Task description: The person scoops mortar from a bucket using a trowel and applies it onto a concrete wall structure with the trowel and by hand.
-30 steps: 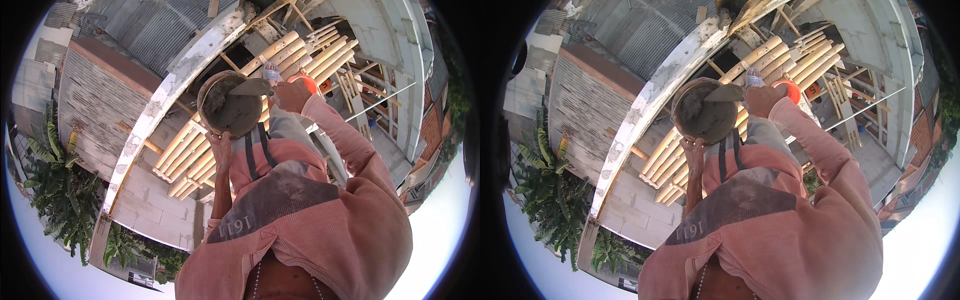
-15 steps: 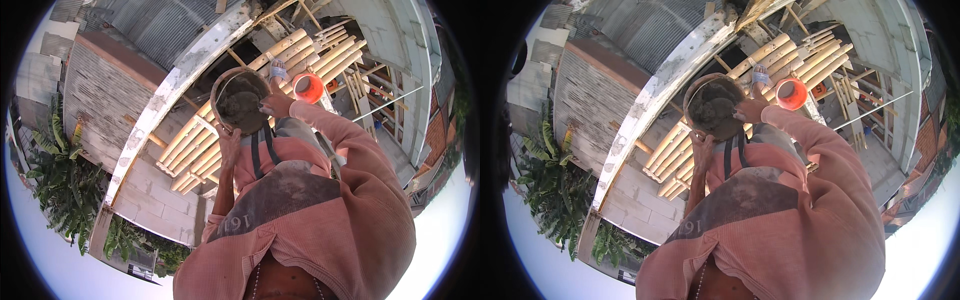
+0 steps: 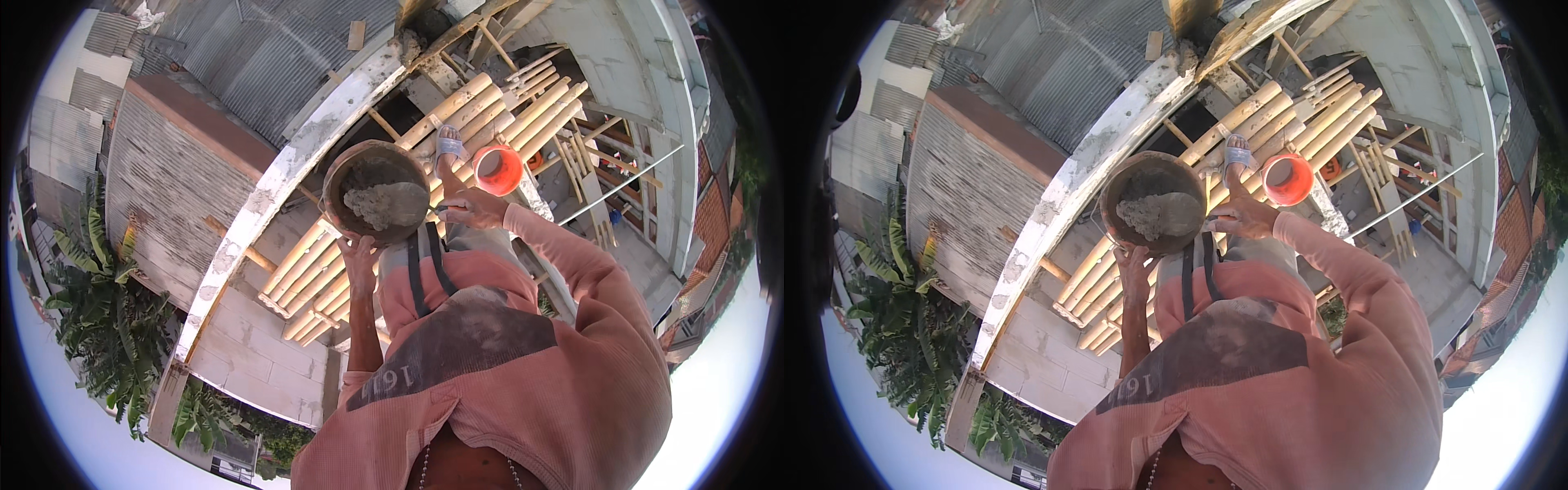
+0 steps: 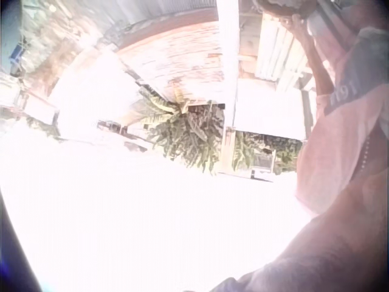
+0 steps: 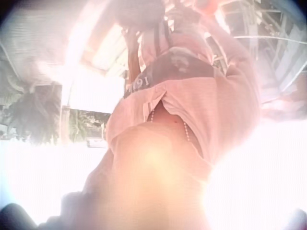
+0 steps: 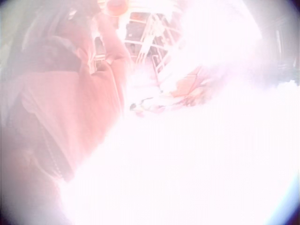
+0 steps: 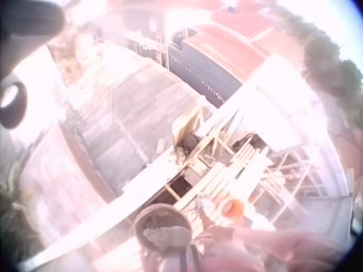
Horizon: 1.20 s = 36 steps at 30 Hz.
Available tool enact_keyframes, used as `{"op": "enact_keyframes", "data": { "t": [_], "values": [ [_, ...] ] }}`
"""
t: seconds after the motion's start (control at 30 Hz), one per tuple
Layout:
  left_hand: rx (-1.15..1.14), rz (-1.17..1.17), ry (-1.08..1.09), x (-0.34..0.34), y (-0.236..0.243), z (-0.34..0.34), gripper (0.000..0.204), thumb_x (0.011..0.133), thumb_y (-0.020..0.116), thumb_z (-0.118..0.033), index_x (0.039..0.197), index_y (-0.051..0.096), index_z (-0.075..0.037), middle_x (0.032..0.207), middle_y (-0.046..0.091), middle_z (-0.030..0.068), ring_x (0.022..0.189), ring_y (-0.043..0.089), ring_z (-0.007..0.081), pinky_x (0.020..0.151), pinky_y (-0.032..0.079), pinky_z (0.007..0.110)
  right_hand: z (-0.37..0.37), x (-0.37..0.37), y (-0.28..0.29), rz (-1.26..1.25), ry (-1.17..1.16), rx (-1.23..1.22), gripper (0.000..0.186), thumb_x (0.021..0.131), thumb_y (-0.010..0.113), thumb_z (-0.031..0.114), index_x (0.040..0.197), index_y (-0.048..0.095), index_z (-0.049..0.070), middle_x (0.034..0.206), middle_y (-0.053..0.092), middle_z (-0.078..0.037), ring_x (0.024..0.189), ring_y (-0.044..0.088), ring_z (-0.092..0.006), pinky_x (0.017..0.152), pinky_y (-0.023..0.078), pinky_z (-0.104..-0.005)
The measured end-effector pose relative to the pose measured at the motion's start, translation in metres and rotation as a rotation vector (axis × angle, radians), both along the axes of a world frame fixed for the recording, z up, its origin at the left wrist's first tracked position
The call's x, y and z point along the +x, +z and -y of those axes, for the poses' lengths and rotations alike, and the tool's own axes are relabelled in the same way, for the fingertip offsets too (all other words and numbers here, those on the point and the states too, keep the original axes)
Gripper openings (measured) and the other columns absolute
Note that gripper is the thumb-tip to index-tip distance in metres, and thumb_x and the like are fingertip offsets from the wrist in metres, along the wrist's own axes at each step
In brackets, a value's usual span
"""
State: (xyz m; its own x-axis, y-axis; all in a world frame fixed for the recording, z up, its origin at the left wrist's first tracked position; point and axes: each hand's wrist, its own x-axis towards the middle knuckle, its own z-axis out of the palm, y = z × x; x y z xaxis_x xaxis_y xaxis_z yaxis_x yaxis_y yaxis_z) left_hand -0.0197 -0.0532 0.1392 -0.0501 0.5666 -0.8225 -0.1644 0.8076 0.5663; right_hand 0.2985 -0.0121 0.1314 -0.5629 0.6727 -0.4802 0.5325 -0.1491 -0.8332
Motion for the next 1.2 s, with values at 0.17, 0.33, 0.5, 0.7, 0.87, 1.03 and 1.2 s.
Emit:
{"op": "enact_keyframes", "data": {
  "t": [0.17,0.33,0.5,0.7,0.87,1.03,1.2],
  "values": [
    [-0.076,-0.090,0.095,-0.011,0.010,0.000,0.034,0.090,0.058,-0.012,0.111,0.032,-0.006,0.110,0.054,0.0148,0.103,0.062,0.0276,0.097,0.055,0.050,-0.039,0.013,0.043,-0.307,-0.351,-0.682,0.046,0.100,0.057,0.043,0.117,0.065,0.002,0.076,0.060,-0.001,0.050,0.055,-0.0068,0.043,0.043,-0.0230],
    [-0.042,-0.228,-0.095,-0.031,0.002,0.020,0.040,0.090,0.059,-0.013,0.119,0.032,-0.005,0.115,0.051,0.0147,0.107,0.062,0.0287,0.096,0.054,0.050,-0.093,0.014,-0.029,-0.853,-0.997,-0.834,0.039,0.099,0.058,0.039,0.106,0.062,0.001,0.070,0.054,-0.002,0.047,0.048,-0.0076,0.041,0.039,-0.0225],
    [-0.126,-0.224,0.059,-0.048,0.001,0.035,0.044,0.088,0.060,-0.010,0.121,0.033,-0.006,0.117,0.050,0.0151,0.107,0.061,0.0276,0.095,0.055,0.051,-0.106,-0.007,-0.059,-0.795,-1.098,-0.847,0.038,0.102,0.054,0.035,0.111,0.064,0.000,0.071,0.058,-0.004,0.046,0.050,-0.0085,0.040,0.039,-0.0242],
    [-0.186,-0.142,0.237,-0.045,0.006,0.040,0.048,0.086,0.062,-0.009,0.121,0.029,-0.006,0.114,0.051,0.0157,0.105,0.061,0.0272,0.090,0.059,0.048,-0.090,0.025,-0.140,-0.150,-0.779,-0.215,0.040,0.094,0.061,0.044,0.082,0.065,0.006,0.063,0.056,-0.004,0.044,0.050,-0.0116,0.042,0.039,-0.0285],
    [-0.219,-0.160,0.231,-0.046,0.005,0.050,0.046,0.087,0.061,-0.009,0.119,0.030,-0.006,0.108,0.055,0.0143,0.102,0.061,0.0254,0.090,0.058,0.047,-0.137,0.054,-0.137,-0.003,-0.881,-0.379,0.040,0.096,0.056,0.042,0.082,0.064,0.006,0.063,0.056,-0.004,0.045,0.050,-0.0115,0.043,0.038,-0.0291],
    [-0.216,-0.172,0.254,-0.044,0.003,0.051,0.043,0.087,0.062,-0.009,0.117,0.031,-0.007,0.105,0.055,0.0105,0.098,0.060,0.0206,0.092,0.058,0.046,-0.150,0.029,-0.130,-0.167,-1.059,-0.425,0.035,0.096,0.055,0.041,0.092,0.061,0.007,0.068,0.055,-0.001,0.048,0.049,-0.0105,0.044,0.037,-0.0257],
    [-0.222,-0.162,0.243,-0.043,0.006,0.050,0.043,0.088,0.061,-0.008,0.118,0.031,-0.006,0.106,0.054,0.0106,0.099,0.060,0.0209,0.092,0.058,0.046,-0.160,-0.037,-0.122,-0.999,-1.488,-0.632,0.033,0.101,0.050,0.039,0.108,0.057,0.008,0.071,0.051,0.000,0.050,0.044,-0.0135,0.046,0.040,-0.0278]
  ]
}}
